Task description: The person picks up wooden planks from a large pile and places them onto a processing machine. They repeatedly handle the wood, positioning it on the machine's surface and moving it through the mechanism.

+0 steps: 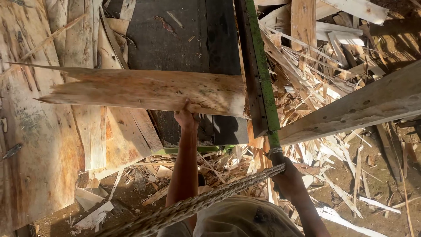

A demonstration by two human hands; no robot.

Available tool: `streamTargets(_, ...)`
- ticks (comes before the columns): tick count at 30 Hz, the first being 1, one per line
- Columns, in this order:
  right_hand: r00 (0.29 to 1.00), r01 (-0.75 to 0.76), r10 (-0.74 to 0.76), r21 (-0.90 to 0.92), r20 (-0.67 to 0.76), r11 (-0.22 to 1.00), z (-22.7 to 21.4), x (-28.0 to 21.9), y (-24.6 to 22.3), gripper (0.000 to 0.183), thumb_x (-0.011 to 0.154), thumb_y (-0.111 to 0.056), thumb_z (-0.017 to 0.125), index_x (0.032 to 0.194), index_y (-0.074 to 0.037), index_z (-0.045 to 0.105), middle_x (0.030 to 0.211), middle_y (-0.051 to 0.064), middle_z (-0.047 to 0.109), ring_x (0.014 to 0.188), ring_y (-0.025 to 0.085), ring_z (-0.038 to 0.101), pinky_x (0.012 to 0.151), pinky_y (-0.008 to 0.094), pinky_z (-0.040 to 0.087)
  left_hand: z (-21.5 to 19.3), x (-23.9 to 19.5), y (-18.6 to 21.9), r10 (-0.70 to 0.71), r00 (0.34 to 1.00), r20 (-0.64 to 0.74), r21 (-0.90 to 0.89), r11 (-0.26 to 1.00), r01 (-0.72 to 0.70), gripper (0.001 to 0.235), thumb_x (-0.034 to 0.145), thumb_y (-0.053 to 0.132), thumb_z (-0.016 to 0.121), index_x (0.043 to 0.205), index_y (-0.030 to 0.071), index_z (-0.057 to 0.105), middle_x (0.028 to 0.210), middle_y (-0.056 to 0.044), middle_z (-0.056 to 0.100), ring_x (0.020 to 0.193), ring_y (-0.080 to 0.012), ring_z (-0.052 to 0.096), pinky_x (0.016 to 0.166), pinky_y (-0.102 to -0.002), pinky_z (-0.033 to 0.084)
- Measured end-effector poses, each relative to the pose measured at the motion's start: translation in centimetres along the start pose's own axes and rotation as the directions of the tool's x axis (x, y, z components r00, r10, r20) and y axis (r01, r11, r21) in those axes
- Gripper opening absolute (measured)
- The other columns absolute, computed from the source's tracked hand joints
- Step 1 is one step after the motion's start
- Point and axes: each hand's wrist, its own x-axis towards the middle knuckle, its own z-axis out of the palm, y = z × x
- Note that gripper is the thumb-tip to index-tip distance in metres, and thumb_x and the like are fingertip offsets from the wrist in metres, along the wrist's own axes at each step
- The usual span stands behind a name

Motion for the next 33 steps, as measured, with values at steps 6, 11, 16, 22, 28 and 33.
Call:
streamTargets(6, 0.999, 0.052, -0.052, -0.03, -0.005, 0.998, -0.2, -0.7, -0.8, 0.043, 0.088, -0.013, 0.07, 0.127, -0.005, 0.054, 0.075, 0.011, 0.065, 0.056, 0.019, 0.063, 0.049, 0.036, 0.054, -0.6, -0.1, 5.6, 0.106, 0.99, 0.097, 0.065, 0.992, -0.113, 0.028, 0.085, 0.006, 0.078, 0.111, -0.003, 0.074, 0.109, -0.014, 0.075, 0.078, -0.0136, 0.075, 0.048, -0.03, 0.062)
streamTargets(11, 0.997, 0.08, -0.08, -0.012, 0.007, 0.997, -0.2, -1.5, -1.4, 0.042, 0.088, -0.014, 0.07, 0.126, -0.004, 0.056, 0.072, 0.008, 0.066, 0.055, 0.016, 0.063, 0.048, 0.034, 0.053, -3.9, 2.3, 5.1, 0.1, 0.992, 0.078, 0.096, 0.99, -0.107, 0.035, 0.086, 0.005, 0.083, 0.117, -0.003, 0.069, 0.107, -0.016, 0.075, 0.055, -0.0153, 0.058, 0.038, -0.027, 0.047)
streamTargets(16, 0.988, 0.151, -0.152, 0.042, 0.032, 0.988, -0.4, -1.7, -2.2, 0.042, 0.088, -0.016, 0.071, 0.124, -0.001, 0.057, 0.067, 0.006, 0.061, 0.053, 0.014, 0.057, 0.046, 0.033, 0.049, -5.6, 1.3, 8.0, 0.101, 0.969, 0.228, 0.131, 0.982, -0.133, 0.039, 0.087, 0.007, 0.084, 0.12, -0.004, 0.067, 0.096, -0.015, 0.071, 0.056, -0.018, 0.06, 0.038, -0.028, 0.044)
streamTargets(22, 0.999, 0.043, -0.043, -0.034, 0.005, 0.999, -0.3, -0.9, -1.2, 0.041, 0.09, -0.015, 0.069, 0.125, 0.0, 0.056, 0.07, 0.01, 0.063, 0.057, 0.016, 0.061, 0.049, 0.033, 0.053, -8.5, 2.5, 14.4, -0.194, 0.826, 0.53, 0.296, 0.955, 0.034, 0.041, 0.089, 0.004, 0.086, 0.124, -0.008, 0.068, 0.109, -0.014, 0.073, 0.097, -0.0255, 0.07, 0.075, -0.038, 0.059)
streamTargets(28, 0.998, -0.058, 0.057, -0.038, -0.026, 0.998, -0.1, -1.4, -1.9, 0.046, 0.093, -0.016, 0.069, 0.135, -0.004, 0.054, 0.074, 0.012, 0.065, 0.059, 0.021, 0.064, 0.05, 0.039, 0.053, -9.4, 6.7, 19.3, -0.338, 0.744, 0.577, 0.511, 0.86, -0.005, 0.066, 0.077, 0.01, 0.088, 0.136, 0.0, 0.062, 0.119, -0.012, 0.072, 0.104, -0.0224, 0.072, 0.094, -0.037, 0.06)
streamTargets(33, 0.999, -0.031, 0.031, 0.001, -0.01, 1.0, 0.1, -0.1, -0.2, 0.047, 0.089, -0.016, 0.073, 0.13, 0.002, 0.058, 0.074, 0.012, 0.061, 0.059, 0.02, 0.059, 0.05, 0.038, 0.052, -13.6, 11.1, 18.8, 0.382, 0.843, 0.378, 0.924, -0.094, -0.371, 0.041, 0.085, 0.015, 0.082, 0.12, 0.004, 0.063, 0.116, -0.016, 0.073, 0.089, -0.0273, 0.071, 0.075, -0.042, 0.06)
